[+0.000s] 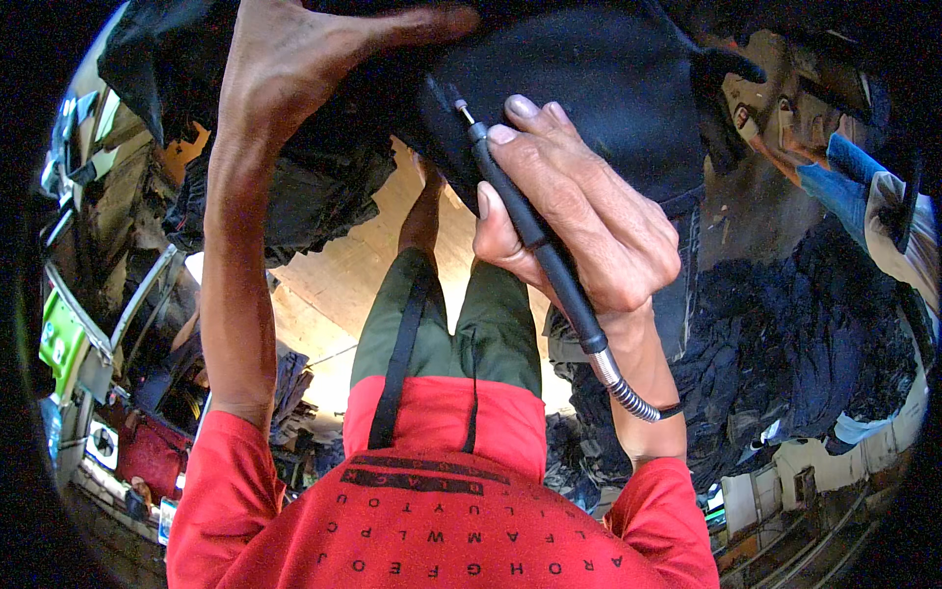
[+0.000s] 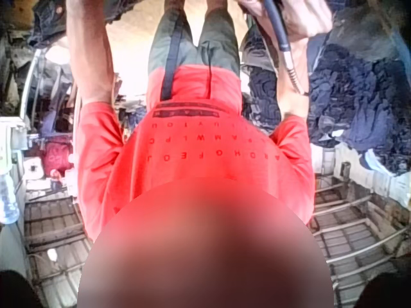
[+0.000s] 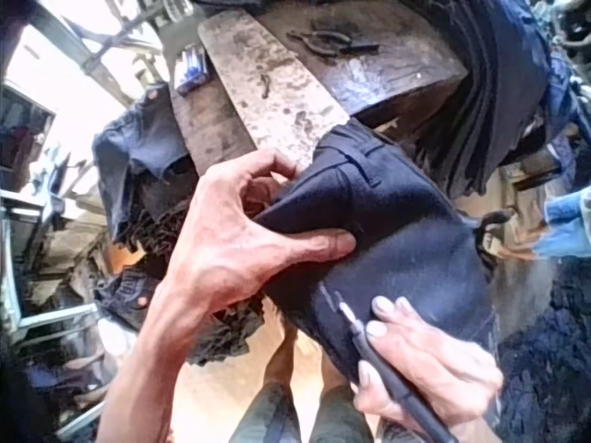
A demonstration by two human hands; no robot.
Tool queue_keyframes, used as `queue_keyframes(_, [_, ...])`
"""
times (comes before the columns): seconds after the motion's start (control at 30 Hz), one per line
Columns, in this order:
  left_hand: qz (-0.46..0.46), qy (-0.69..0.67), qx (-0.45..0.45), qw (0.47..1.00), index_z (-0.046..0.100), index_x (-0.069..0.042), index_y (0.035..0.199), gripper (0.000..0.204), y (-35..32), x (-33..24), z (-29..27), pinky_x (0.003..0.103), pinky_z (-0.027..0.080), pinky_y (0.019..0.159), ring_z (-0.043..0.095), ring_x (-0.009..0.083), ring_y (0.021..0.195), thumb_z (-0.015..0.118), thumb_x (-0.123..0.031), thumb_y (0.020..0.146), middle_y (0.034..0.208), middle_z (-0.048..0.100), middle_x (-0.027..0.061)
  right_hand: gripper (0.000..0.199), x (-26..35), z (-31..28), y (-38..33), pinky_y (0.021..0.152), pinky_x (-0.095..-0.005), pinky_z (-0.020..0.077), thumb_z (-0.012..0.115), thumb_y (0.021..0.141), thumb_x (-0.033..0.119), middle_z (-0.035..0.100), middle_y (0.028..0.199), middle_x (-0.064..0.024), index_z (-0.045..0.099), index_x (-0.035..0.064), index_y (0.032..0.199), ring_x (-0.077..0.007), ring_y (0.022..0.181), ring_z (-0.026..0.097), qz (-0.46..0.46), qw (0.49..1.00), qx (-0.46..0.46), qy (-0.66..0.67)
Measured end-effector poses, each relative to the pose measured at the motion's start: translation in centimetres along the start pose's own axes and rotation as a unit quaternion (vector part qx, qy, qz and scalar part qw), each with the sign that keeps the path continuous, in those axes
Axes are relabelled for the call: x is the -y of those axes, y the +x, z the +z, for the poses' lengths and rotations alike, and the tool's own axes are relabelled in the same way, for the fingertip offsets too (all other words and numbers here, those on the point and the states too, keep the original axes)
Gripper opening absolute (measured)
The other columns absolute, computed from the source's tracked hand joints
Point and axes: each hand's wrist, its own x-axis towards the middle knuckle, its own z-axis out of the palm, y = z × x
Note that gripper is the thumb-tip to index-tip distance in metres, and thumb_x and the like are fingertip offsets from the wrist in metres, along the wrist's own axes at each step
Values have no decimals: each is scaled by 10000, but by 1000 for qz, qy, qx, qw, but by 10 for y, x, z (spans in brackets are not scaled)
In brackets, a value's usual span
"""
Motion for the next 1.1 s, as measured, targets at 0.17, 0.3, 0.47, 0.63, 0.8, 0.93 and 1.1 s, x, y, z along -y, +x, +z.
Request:
queue_keyframes(0.17, [-8,-17,3,1000,721,-20,1182,603,0,1,1,314,616,760,759,175,843,1042,-230,717,941,803,136,264,2,-3,-5,964,-475,672,831,855,29,809,984,-195,801,-61,1102,-354,1027,822,5,1000,5,-2])
queue_keyframes(0.3, [4,-38,7,999,723,-19,1174,594,2,2,3,321,619,776,758,176,860,1043,-218,714,954,806,142,264,3,-5,-8,966,-476,670,832,861,36,809,978,-195,802,-58,1105,-353,1024,823,12,1000,2,6])
queue_keyframes(0.47, [-6,-20,3,1000,730,-24,1147,572,2,0,2,330,624,793,759,183,876,1046,-212,708,968,806,147,265,-1,-6,-2,969,-468,669,833,862,42,813,983,-202,804,-55,1107,-351,1024,823,33,999,-11,-6])
queue_keyframes(0.63, [9,-15,-2,1000,728,-27,1138,572,2,2,3,330,625,795,761,187,873,1047,-226,708,980,808,150,272,-3,-3,0,966,-454,671,829,857,41,816,996,-206,804,-57,1110,-352,1023,823,6,1000,-6,-11])
queue_keyframes(0.8, [-11,4,-4,1000,725,-23,1125,566,3,3,4,328,629,790,766,189,874,1047,-231,709,989,809,156,273,-3,-5,-4,957,-449,673,832,856,49,817,999,-209,806,-50,1109,-356,1017,824,9,1000,-8,-16])
queue_keyframes(0.93, [4,-19,0,1000,725,-24,1120,566,2,2,2,322,632,778,769,191,870,1049,-233,706,991,809,161,272,-3,-7,-9,952,-444,674,836,860,57,816,1002,-212,806,-43,1112,-359,1014,824,13,1000,-3,-20])
queue_keyframes(1.1, [10,-27,2,1000,729,-26,1126,571,2,6,4,325,634,772,771,197,862,1048,-242,704,985,809,165,267,0,-10,-13,950,-453,675,841,867,64,816,1001,-208,807,-41,1111,-359,1015,824,20,1000,-4,-15])
